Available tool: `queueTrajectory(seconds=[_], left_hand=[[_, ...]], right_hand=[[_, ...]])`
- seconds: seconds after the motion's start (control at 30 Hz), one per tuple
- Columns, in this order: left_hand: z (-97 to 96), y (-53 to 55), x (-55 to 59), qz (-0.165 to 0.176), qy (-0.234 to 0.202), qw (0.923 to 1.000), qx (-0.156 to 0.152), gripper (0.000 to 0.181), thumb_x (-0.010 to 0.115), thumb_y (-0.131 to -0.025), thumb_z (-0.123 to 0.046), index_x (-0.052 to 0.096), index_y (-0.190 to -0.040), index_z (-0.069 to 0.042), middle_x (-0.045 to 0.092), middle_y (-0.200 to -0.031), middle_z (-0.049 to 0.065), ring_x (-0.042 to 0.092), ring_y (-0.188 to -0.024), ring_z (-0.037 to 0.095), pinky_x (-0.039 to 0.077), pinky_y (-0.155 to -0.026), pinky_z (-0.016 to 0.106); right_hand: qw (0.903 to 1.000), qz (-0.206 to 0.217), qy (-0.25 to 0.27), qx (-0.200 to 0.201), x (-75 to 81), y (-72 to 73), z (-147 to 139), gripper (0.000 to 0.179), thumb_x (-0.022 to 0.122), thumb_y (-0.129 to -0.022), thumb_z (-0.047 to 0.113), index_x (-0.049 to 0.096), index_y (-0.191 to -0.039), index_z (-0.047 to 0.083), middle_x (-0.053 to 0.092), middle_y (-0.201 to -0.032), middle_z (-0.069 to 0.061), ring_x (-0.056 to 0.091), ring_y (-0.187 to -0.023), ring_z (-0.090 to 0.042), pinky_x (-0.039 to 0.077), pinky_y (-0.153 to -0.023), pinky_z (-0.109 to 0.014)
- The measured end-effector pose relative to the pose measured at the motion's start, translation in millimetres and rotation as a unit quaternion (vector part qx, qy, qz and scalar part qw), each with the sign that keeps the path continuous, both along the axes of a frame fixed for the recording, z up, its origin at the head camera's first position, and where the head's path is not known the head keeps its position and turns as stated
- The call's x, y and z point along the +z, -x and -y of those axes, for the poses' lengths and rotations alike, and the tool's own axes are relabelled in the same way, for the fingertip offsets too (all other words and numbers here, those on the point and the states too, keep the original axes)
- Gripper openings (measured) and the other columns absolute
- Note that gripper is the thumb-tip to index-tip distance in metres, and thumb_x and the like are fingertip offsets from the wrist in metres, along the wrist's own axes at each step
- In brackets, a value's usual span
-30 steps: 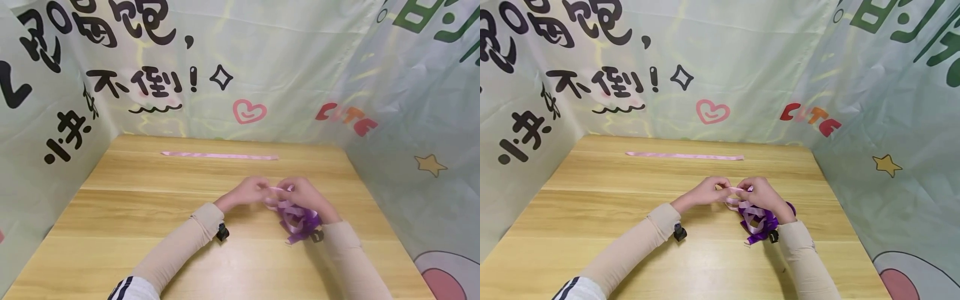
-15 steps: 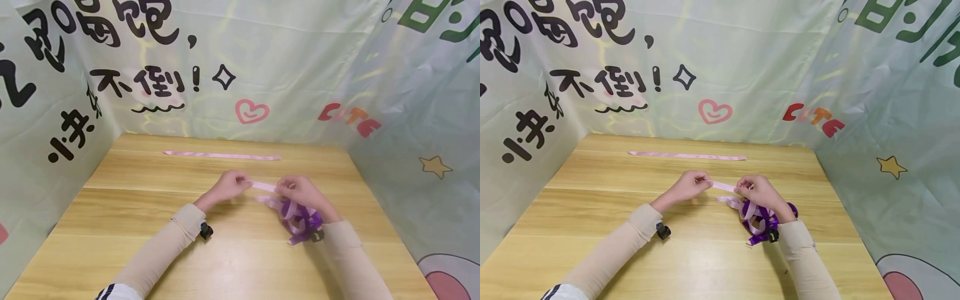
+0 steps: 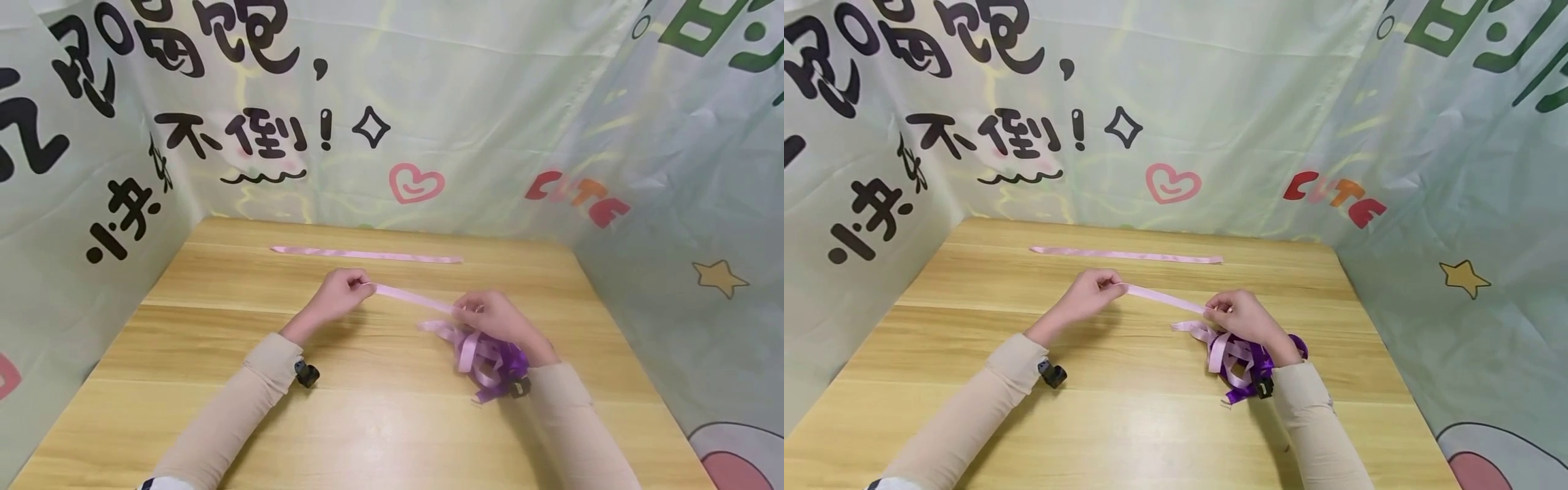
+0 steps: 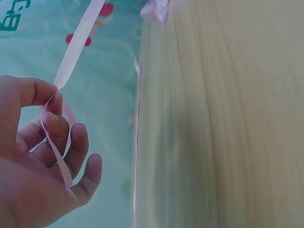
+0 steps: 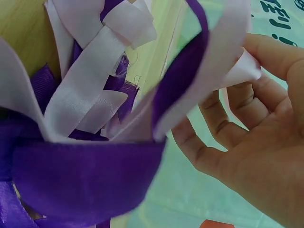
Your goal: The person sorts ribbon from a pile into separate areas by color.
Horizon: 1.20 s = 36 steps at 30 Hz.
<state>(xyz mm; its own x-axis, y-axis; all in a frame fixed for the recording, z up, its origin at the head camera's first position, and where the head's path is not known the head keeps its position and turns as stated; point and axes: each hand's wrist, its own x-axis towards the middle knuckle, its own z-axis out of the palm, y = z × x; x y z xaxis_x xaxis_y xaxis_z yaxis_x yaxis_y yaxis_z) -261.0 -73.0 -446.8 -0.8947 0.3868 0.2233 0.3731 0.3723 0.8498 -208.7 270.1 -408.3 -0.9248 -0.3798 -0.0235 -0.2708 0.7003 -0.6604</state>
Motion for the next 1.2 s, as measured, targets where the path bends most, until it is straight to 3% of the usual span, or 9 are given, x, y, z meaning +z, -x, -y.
queueTrajectory(seconds=[0.27, 0.6, 0.87, 1.2], left_hand=[[35.3, -1.8, 3.1, 0.005, 0.014, 0.9989, 0.045, 0.020, 0.069, -0.100, -0.020, 0.068, -0.084, -0.009, 0.046, -0.063, -0.003, 0.038, -0.057, 0.014, 0.039, -0.066, 0.033], [72.7, -4.9, 5.8, 0.002, 0.040, 0.9962, 0.078, 0.018, 0.070, -0.100, -0.021, 0.072, -0.090, -0.007, 0.047, -0.064, -0.003, 0.040, -0.059, 0.014, 0.039, -0.063, 0.030], [106.9, -7.1, 6.8, -0.009, 0.053, 0.9927, 0.108, 0.020, 0.069, -0.100, -0.021, 0.073, -0.090, -0.004, 0.044, -0.062, -0.003, 0.038, -0.057, 0.012, 0.037, -0.060, 0.029], [140.2, -9.7, 10.8, -0.009, 0.058, 0.9872, 0.148, 0.022, 0.070, -0.100, -0.022, 0.070, -0.089, -0.003, 0.043, -0.062, -0.005, 0.038, -0.056, 0.009, 0.035, -0.058, 0.028]], right_hand=[[0.9995, 0.015, 0.012, -0.026, -2.7, 2.6, 0, 0.027, 0.069, -0.103, 0.028, 0.077, -0.114, 0.005, 0.077, -0.092, -0.017, 0.072, -0.076, -0.035, 0.058, -0.064, -0.032], [0.9988, -0.018, 0.000, -0.045, -5.5, 4.0, 0, 0.022, 0.071, -0.101, 0.028, 0.078, -0.110, 0.009, 0.078, -0.099, -0.010, 0.073, -0.089, -0.028, 0.058, -0.080, -0.037], [0.9981, -0.004, 0.008, -0.061, -2.1, 5.4, 0, 0.027, 0.070, -0.102, 0.030, 0.077, -0.114, 0.007, 0.078, -0.101, -0.015, 0.073, -0.092, -0.029, 0.057, -0.079, -0.036], [0.9959, -0.062, -0.007, -0.065, 0.4, 9.1, -1, 0.027, 0.070, -0.102, 0.031, 0.078, -0.108, 0.007, 0.079, -0.105, -0.011, 0.071, -0.098, -0.027, 0.057, -0.087, -0.047]])
